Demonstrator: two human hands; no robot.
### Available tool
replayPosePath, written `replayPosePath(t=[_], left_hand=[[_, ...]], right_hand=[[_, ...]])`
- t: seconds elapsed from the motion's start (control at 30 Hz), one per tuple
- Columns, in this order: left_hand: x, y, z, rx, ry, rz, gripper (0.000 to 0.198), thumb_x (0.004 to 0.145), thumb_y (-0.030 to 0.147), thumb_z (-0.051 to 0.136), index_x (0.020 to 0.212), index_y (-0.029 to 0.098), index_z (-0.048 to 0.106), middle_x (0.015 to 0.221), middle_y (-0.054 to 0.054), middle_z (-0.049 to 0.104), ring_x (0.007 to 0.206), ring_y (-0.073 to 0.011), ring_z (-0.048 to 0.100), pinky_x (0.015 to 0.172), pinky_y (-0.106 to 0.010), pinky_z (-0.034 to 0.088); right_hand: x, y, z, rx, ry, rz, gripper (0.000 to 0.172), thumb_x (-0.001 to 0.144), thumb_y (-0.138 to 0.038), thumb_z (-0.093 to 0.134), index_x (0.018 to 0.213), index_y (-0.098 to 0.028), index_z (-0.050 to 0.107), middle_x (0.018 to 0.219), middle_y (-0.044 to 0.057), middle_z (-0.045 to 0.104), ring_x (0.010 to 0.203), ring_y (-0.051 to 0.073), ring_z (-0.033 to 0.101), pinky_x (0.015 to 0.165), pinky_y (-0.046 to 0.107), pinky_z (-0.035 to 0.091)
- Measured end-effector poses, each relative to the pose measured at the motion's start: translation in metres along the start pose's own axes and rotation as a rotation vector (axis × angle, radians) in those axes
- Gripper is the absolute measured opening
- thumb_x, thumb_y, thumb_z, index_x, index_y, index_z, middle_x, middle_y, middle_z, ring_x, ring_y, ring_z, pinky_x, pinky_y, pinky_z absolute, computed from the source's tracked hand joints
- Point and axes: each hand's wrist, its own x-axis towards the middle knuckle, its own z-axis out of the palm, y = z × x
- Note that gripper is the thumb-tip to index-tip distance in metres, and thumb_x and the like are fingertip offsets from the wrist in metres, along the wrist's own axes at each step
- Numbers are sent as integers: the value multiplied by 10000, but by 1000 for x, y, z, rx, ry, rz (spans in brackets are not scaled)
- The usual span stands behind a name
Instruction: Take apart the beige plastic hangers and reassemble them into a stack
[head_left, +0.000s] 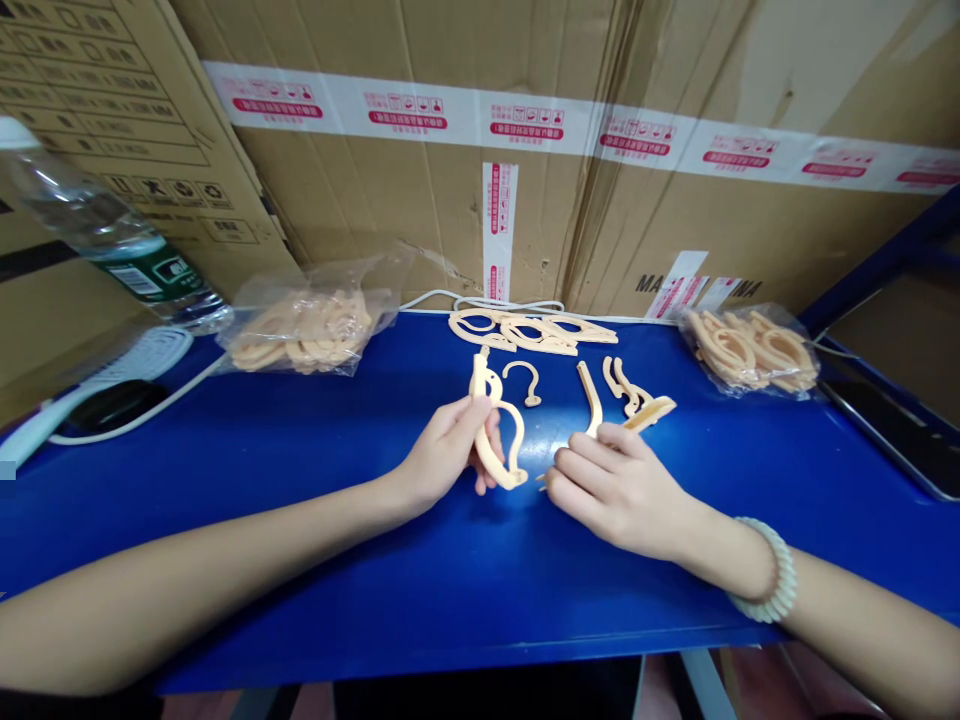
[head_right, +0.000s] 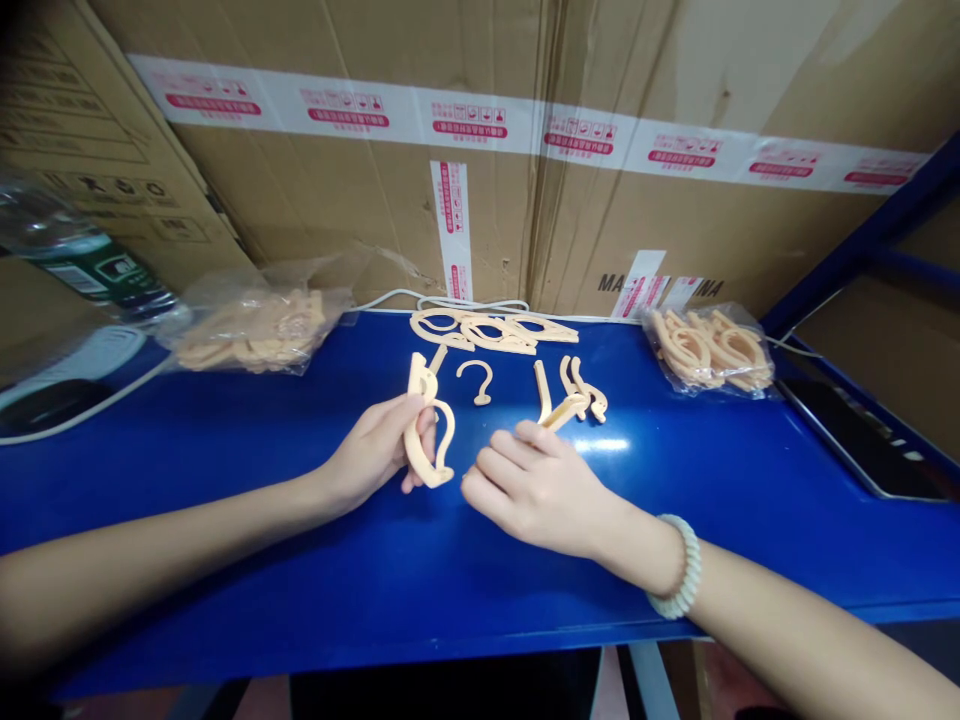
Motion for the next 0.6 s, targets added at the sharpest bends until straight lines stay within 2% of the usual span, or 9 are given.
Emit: replayPosePath(t=[0.1, 0.17, 0.27, 0.37, 0.47, 0.6], left_hand=[[0, 0, -1, -16, -15, 14, 485, 900, 626, 599, 757, 179, 477, 546, -9, 619, 399, -131, 579, 353, -198, 448], [-2, 0, 0, 20, -72, 27, 494, 911, 628, 596, 764, 166, 504, 586, -32, 647, 440, -135, 608, 395, -207, 481], [-5, -1, 0, 67, -128, 38, 507, 932, 630, 574, 772, 150, 536, 619, -49, 667, 473, -130, 622, 442, -212, 503], [-6, -1, 1, 104, -126, 48, 522, 937, 637, 565, 774, 140, 552, 644, -56, 674, 474, -123, 619, 452, -208, 499], [-7, 0, 2, 140, -130, 39, 538, 920, 654, 579, 769, 138, 550, 662, -58, 676, 468, -117, 612, 454, -207, 500], [-7, 1, 3, 157, -137, 40, 536, 917, 659, 579, 775, 143, 542, 665, -56, 677, 471, -120, 614, 454, -209, 500]], right_hand=[[-3, 15, -8, 98, 68, 117, 165, 1052, -167, 503, 910, -199, 582, 771, 4, 631, 712, 178, 518, 771, 363, 331], [-8, 31, -11, 196, 81, 232, 62, 1051, -202, 517, 1063, -200, 578, 832, 16, 668, 735, 184, 556, 821, 375, 360], [-16, 54, -9, 289, 49, 305, 197, 1042, -185, 511, 1237, -210, 535, 956, 44, 704, 823, 201, 598, 940, 419, 391], [-20, 64, -3, 299, -15, 273, 157, 1043, -158, 472, 1140, -212, 582, 1001, 61, 699, 971, 224, 618, 1113, 526, 311], [-18, 59, 4, 315, -115, 228, 221, 1037, -114, 421, 1076, -196, 622, 1022, 76, 693, 1053, 229, 621, 1168, 581, 250], [-15, 50, 11, 378, -205, 215, 273, 1027, -95, 409, 1032, -170, 671, 983, 93, 694, 955, 225, 627, 1051, 519, 412]])
